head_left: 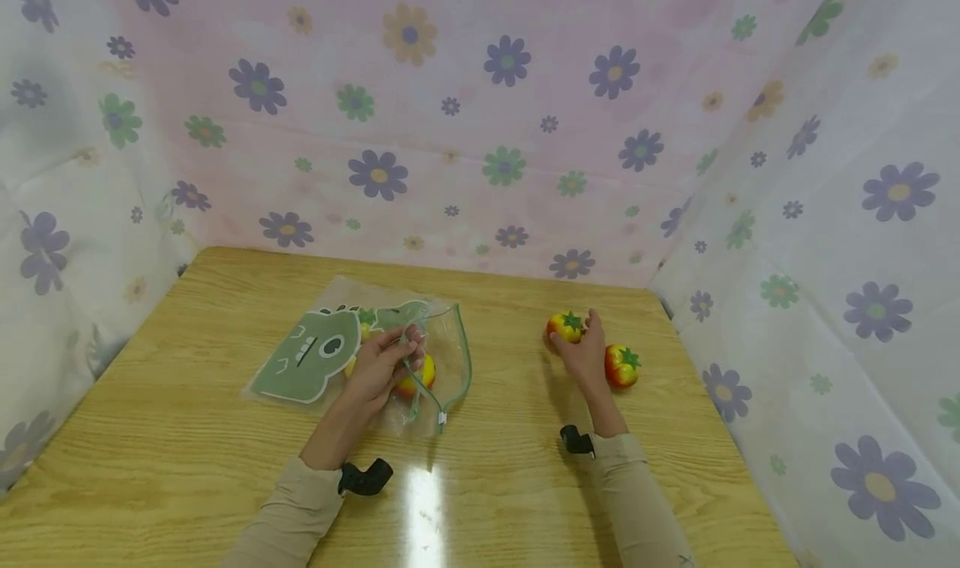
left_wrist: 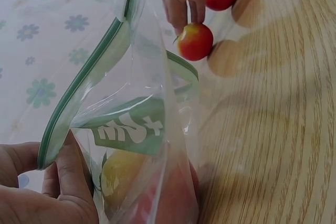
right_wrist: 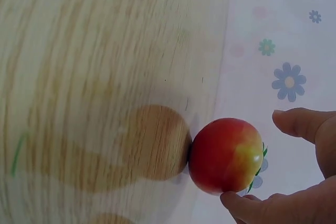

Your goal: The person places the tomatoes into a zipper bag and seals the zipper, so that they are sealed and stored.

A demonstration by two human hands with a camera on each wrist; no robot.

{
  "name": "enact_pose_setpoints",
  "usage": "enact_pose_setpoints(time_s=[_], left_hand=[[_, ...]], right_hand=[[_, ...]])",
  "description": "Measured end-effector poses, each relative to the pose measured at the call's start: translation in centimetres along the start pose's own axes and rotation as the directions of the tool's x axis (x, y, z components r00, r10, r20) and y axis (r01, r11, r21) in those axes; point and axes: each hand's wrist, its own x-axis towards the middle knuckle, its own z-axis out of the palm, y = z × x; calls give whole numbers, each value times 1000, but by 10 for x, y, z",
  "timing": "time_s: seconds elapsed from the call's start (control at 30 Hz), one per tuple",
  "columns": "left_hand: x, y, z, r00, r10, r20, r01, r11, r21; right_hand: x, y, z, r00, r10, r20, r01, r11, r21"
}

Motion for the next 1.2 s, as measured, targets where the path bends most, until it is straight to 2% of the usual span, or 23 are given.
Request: enact_pose_setpoints(time_s=[0.13,0.33,0.5,1.2], left_hand=[[1,-1,0,1000,-2,9,2,1000,4],[3,-2,0,1000,12,19,-12,1000,7],[5,-2,-1,1000,20,18,-20,1000,8],[6,-2,0,999,6,-47,-8,999,-33]], right_hand=[[4,4,-1,1000,12,-9,-12,1000,5],[8,9,-5,997,75,5,-75,997,3],[9,10,-5,997,74,21,-74,997,13],[7,20,-1,992,106,75,-109,993,42]])
